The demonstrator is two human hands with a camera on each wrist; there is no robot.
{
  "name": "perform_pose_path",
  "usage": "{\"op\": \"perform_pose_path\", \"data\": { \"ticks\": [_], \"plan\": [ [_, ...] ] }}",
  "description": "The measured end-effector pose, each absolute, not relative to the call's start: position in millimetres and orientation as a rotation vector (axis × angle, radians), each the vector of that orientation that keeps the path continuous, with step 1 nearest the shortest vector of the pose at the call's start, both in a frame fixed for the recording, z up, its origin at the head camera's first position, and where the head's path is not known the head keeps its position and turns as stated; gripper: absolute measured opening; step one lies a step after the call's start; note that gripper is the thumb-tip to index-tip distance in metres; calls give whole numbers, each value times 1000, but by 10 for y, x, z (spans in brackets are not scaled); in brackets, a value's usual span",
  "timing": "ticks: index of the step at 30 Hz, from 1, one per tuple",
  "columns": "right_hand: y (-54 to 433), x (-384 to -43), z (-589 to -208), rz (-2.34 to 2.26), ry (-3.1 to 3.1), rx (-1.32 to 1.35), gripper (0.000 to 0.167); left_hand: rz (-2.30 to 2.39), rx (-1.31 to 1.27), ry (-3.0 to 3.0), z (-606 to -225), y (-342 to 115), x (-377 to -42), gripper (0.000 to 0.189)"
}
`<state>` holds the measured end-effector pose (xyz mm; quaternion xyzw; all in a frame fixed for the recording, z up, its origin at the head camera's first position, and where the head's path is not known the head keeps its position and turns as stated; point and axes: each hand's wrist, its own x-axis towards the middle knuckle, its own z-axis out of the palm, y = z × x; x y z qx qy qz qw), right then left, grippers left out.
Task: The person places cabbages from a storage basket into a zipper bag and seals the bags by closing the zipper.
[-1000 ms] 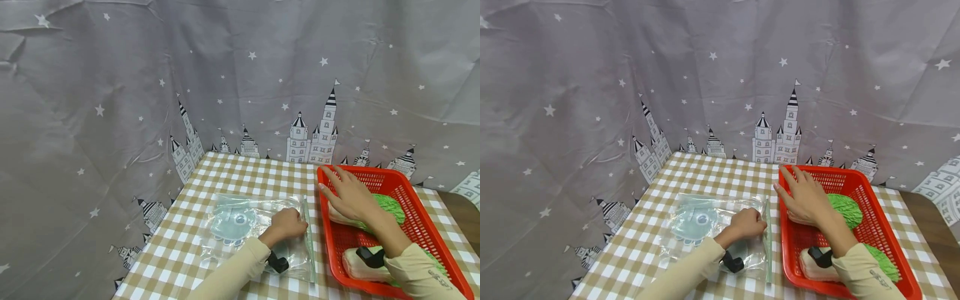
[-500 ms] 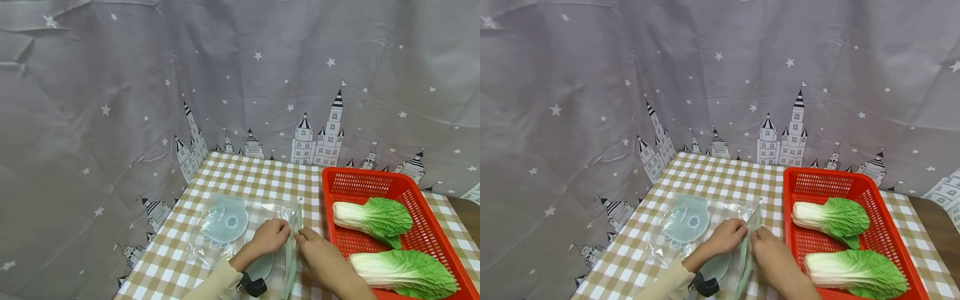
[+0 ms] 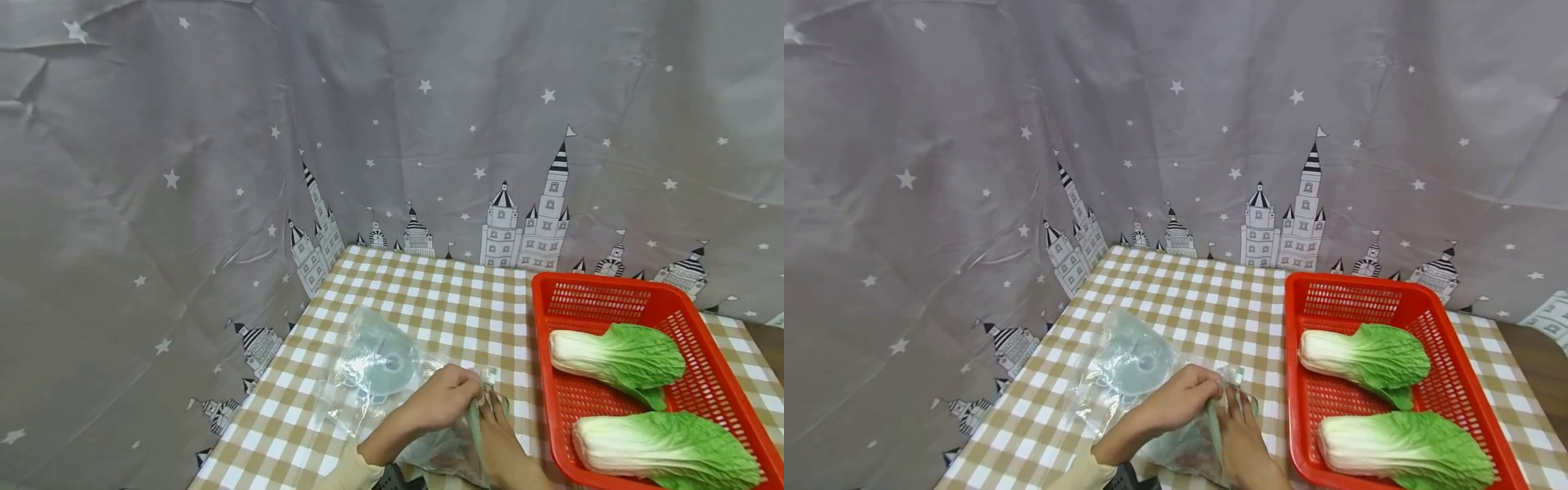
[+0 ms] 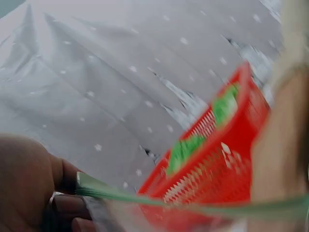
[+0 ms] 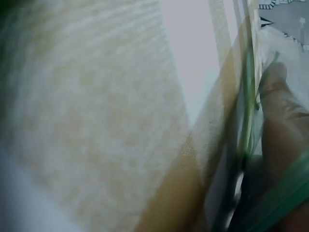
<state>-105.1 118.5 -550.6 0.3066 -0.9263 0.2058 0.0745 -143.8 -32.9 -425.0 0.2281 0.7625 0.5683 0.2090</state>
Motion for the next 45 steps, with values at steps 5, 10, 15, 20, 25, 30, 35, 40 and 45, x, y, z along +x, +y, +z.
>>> {"op": "perform_pose_path", "data": {
  "ticks": [5,10,15,20,25,30,35,40,45],
  "plan": [
    [1214,-1126,-5540,614,-2854,943,41,1702,496,1897,-4172,-352,-1438,35],
    [1176,-1161,-5389,704,-2830,905,42,1791,337,1916,-4238,-347,-1548,31],
    [1186,-1032,-4975,920,-2810,840,42,1853,280,1944,-4311,-387,-1666,27],
    [1457,-845,-4628,967,-2711,947,37,1852,304,1924,-4344,-414,-1737,28],
    [1985,-796,-4323,901,-2802,932,39,1850,338,1896,-4331,-402,-1768,28],
    [2608,-896,-4190,860,-3095,634,44,1856,372,1875,-4315,-383,-1799,29],
    [3072,-987,-4379,627,-3263,569,64,1859,382,1856,-4303,-405,-1809,29],
    [3285,-1082,-4545,684,-3468,563,82,1865,369,1836,-4316,-401,-1824,28],
    [3355,-1160,-4563,925,-3473,633,75,1868,361,1811,-4340,-413,-1838,28]
  ]
}}
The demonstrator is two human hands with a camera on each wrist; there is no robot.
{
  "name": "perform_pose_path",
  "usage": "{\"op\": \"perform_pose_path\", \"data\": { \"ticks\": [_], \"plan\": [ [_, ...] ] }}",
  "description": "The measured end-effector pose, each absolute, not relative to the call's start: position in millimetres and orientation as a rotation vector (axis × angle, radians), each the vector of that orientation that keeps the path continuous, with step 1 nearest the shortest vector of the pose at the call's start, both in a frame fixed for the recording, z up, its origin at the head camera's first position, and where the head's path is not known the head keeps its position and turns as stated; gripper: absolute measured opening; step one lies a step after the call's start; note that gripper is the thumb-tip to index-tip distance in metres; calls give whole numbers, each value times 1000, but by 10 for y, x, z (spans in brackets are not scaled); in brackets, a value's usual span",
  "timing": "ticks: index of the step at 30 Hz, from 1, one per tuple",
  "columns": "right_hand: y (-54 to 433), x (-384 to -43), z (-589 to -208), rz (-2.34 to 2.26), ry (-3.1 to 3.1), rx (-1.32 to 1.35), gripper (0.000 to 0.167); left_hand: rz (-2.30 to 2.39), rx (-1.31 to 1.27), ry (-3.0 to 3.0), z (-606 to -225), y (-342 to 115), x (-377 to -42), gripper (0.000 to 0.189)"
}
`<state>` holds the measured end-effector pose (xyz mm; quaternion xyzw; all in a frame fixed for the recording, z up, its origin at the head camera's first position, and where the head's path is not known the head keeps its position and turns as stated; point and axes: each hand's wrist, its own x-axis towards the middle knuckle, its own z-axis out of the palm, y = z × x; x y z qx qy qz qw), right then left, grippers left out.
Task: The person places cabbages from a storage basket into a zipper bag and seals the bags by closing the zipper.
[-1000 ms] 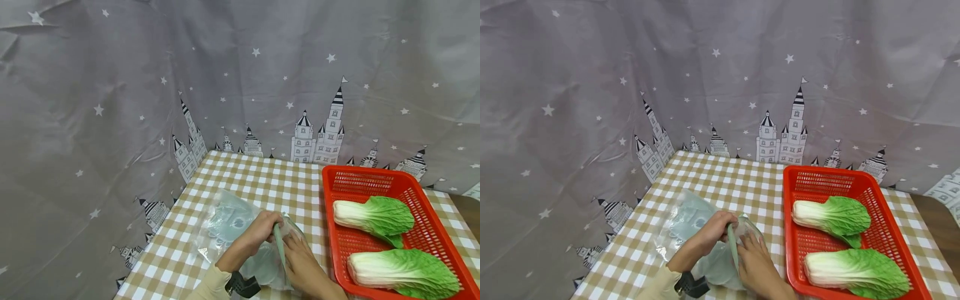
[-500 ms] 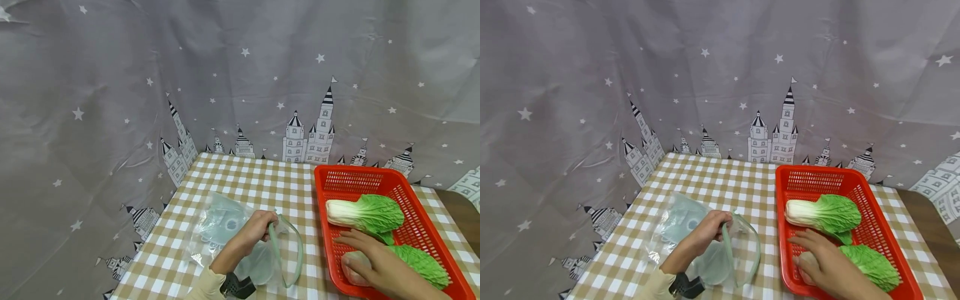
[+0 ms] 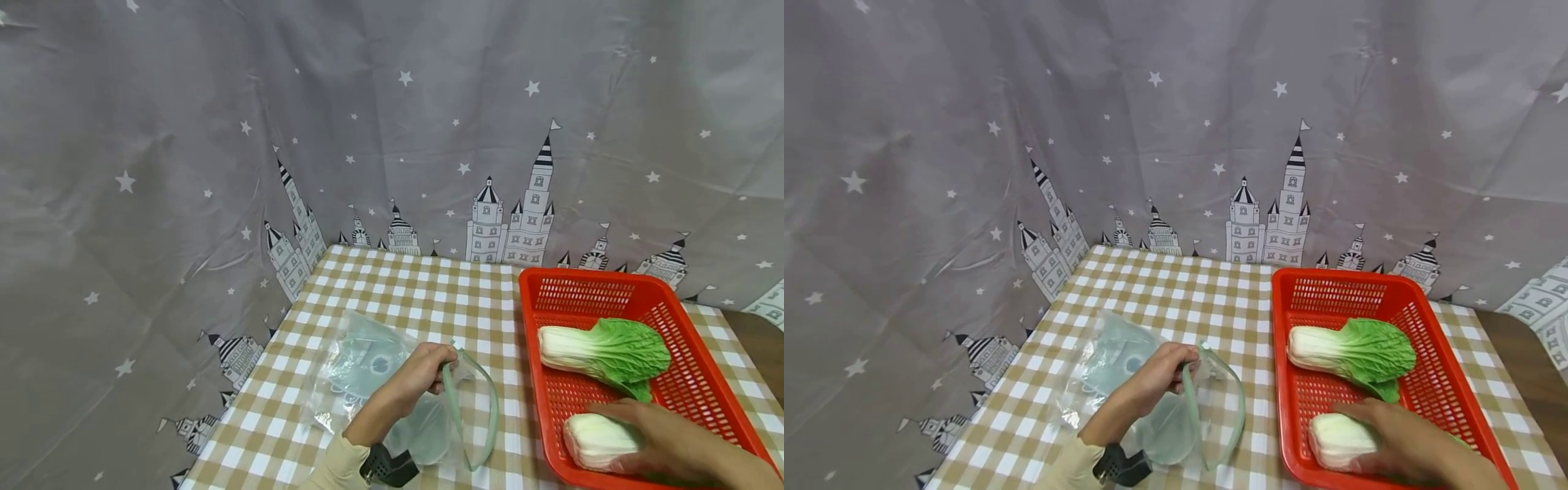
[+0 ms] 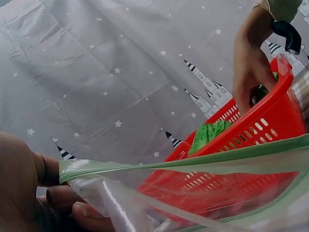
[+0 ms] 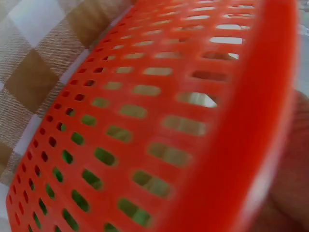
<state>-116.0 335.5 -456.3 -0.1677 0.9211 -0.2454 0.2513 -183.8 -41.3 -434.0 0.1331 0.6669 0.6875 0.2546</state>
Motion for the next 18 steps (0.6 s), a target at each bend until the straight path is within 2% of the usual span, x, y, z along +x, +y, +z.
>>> {"op": "perform_pose_path", "data": {
  "ticks": [8,18],
  "plan": [
    [3258,-1096,-4352,-505,2766,-550,79,1879,359,1781,-4367,-447,-1845,29],
    [2741,-980,-3901,-192,3124,-540,85,1882,370,1789,-4309,-469,-1825,30]
  ]
}}
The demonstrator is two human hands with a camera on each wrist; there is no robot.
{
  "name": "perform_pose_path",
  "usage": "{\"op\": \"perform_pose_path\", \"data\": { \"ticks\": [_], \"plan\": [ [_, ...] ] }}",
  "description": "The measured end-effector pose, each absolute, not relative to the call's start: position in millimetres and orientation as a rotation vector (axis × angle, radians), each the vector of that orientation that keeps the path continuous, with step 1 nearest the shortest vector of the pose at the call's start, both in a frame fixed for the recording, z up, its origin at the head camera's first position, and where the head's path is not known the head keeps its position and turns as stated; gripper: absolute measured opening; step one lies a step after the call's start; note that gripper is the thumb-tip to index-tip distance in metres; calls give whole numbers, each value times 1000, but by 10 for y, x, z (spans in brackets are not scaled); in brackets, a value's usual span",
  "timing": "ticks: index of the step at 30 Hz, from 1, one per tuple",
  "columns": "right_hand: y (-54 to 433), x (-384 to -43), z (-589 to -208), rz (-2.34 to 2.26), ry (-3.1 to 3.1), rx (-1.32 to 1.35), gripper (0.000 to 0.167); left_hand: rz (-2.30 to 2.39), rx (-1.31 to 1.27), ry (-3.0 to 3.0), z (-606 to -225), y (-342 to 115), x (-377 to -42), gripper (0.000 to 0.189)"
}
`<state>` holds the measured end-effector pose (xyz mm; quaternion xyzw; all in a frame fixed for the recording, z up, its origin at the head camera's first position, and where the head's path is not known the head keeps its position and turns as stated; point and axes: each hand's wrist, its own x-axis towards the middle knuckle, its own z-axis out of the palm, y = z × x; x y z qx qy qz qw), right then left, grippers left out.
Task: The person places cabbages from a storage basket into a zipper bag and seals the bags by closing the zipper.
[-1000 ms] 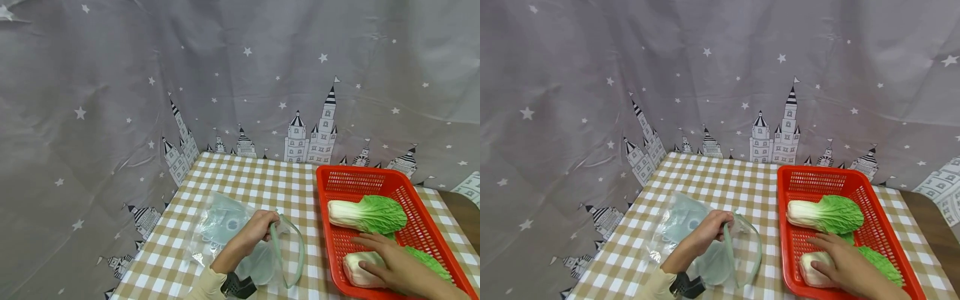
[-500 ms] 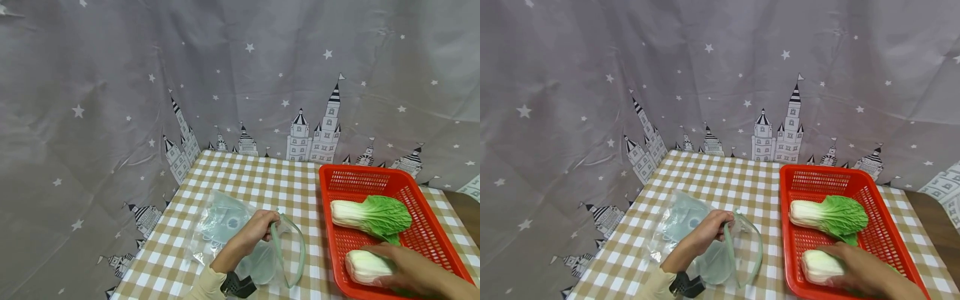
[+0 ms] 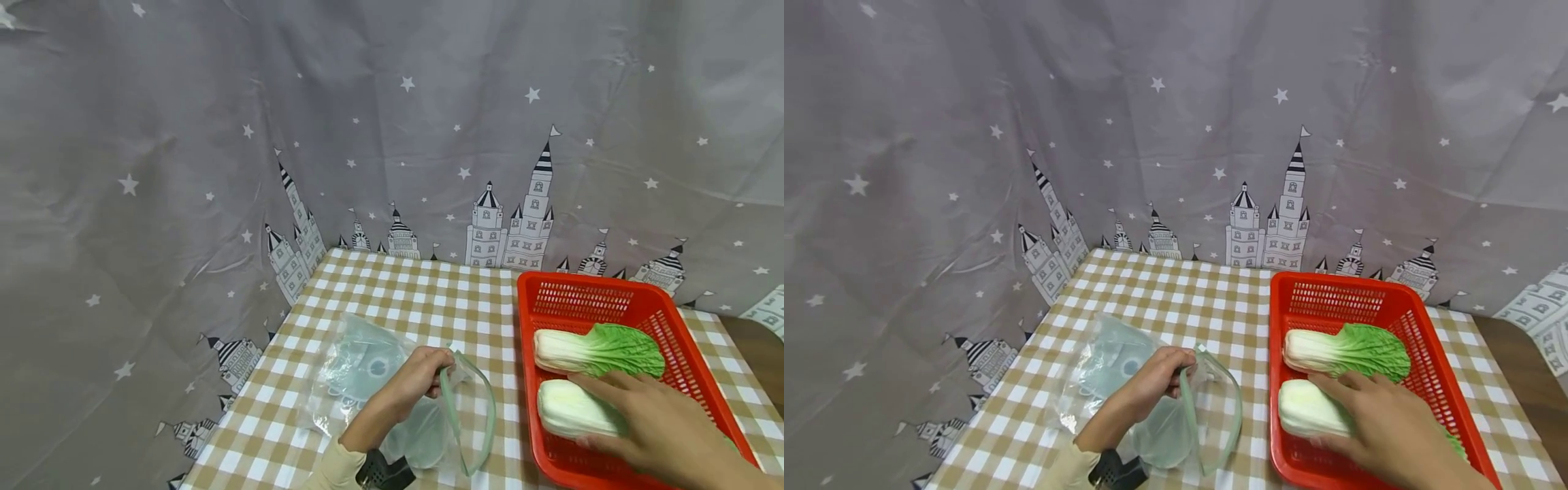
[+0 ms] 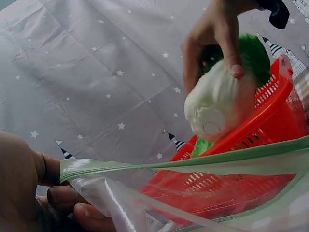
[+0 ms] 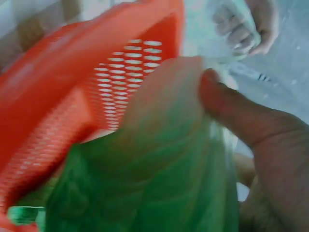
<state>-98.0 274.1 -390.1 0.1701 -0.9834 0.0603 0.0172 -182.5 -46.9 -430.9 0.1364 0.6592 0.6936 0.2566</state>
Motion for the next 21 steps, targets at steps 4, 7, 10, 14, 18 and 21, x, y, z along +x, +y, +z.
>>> {"op": "perform_pose_path", "data": {
  "ticks": [4,7,10,14,18,21],
  "plan": [
    [2601,-969,-3745,104,-3033,503,84,1883,371,1790,-4287,-483,-1813,30],
    [2470,-976,-3658,138,-3041,505,84,1885,375,1792,-4273,-492,-1806,30],
    [2289,-997,-3623,190,-3024,588,82,1879,391,1801,-4256,-493,-1800,30],
    [1970,-1107,-3639,202,-3007,718,79,1875,404,1815,-4222,-504,-1773,32],
    [1671,-1247,-3687,230,-3043,802,68,1877,427,1825,-4185,-507,-1729,32],
    [1517,-1311,-3705,248,-3125,783,60,1873,452,1852,-4169,-492,-1713,32]
  ]
}}
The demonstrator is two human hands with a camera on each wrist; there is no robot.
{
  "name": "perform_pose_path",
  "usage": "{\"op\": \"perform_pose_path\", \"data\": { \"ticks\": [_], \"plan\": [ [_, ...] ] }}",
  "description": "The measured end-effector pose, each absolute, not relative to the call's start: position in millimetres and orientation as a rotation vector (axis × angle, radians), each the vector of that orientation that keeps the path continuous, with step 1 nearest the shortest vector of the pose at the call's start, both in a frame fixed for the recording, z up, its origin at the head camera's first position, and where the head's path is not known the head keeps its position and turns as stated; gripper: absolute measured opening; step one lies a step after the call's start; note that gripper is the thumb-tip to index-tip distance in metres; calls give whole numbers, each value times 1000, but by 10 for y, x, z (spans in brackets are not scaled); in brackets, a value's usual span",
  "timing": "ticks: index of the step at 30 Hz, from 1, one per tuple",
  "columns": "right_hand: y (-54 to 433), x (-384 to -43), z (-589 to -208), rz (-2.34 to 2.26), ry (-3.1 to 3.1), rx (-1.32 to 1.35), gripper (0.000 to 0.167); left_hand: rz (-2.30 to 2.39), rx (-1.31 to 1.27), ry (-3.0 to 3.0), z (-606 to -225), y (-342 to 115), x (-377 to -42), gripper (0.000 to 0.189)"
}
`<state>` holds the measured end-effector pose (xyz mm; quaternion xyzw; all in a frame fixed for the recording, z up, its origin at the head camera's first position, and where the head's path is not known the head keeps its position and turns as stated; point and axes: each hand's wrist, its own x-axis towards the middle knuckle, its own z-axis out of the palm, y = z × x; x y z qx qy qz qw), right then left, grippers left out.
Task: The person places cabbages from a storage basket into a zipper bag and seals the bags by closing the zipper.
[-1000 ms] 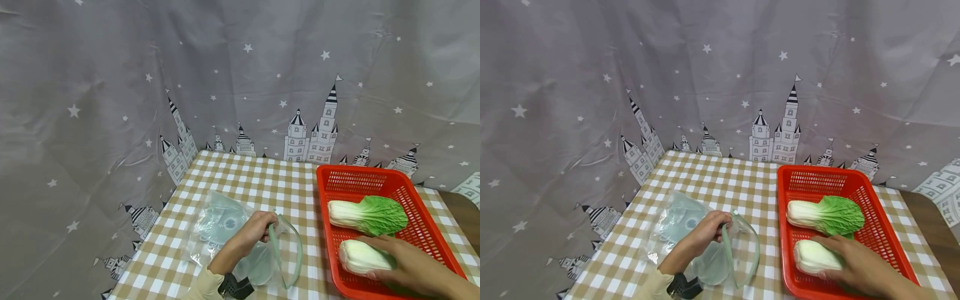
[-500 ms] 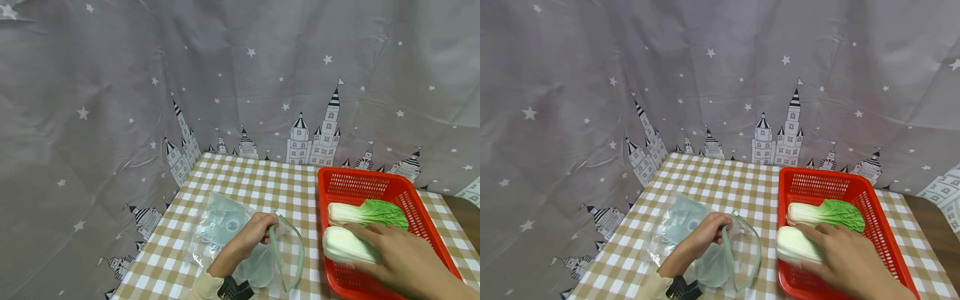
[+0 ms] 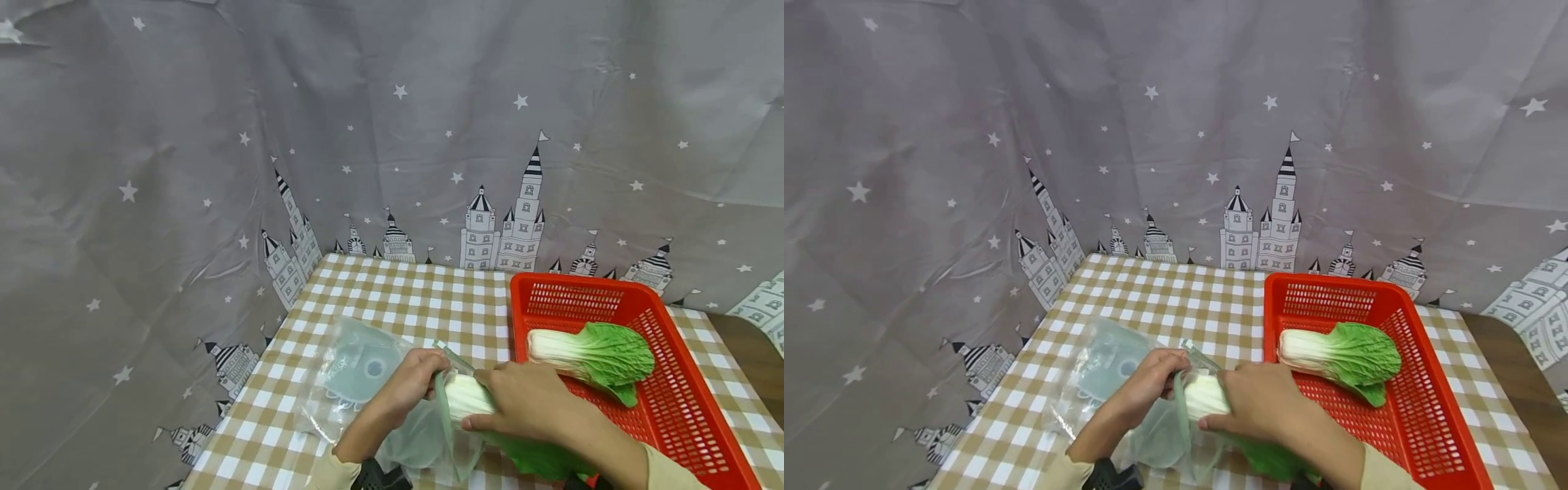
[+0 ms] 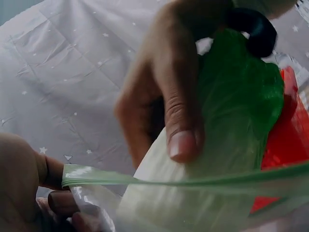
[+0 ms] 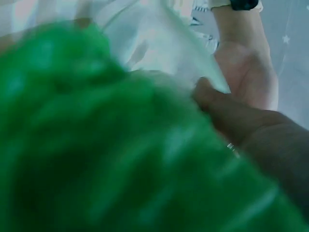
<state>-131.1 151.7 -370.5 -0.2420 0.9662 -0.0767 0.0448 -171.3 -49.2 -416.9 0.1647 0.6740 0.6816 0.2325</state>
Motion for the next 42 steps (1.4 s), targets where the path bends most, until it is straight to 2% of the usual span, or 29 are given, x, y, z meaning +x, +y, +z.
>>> {"op": "perform_pose_path", "data": {
  "ticks": [7,10,17,23,29,34,39,42],
  "plan": [
    [1282,-1280,-3727,-59,2944,-628,64,1890,486,1854,-4125,-517,-1704,31],
    [1186,-1237,-3804,-54,3021,-668,55,1895,563,1754,-4075,-500,-1673,29],
    [1166,-1283,-3905,-633,2882,-631,40,1977,610,1581,-4027,-483,-1625,31],
    [1369,-1381,-3897,-1018,2725,-614,15,1982,624,1527,-4008,-568,-1627,31],
    [1510,-1504,-3921,-968,2834,-576,21,2052,660,1448,-3956,-662,-1649,33],
    [1568,-1630,-3964,-969,2720,-721,18,2041,698,1433,-3883,-690,-1641,32],
    [1636,-1685,-3961,-1022,2628,-764,36,2104,704,1436,-3824,-779,-1647,32],
    [1730,-1692,-3826,-1090,2571,-744,34,2221,625,1399,-3771,-875,-1660,32]
  ]
}}
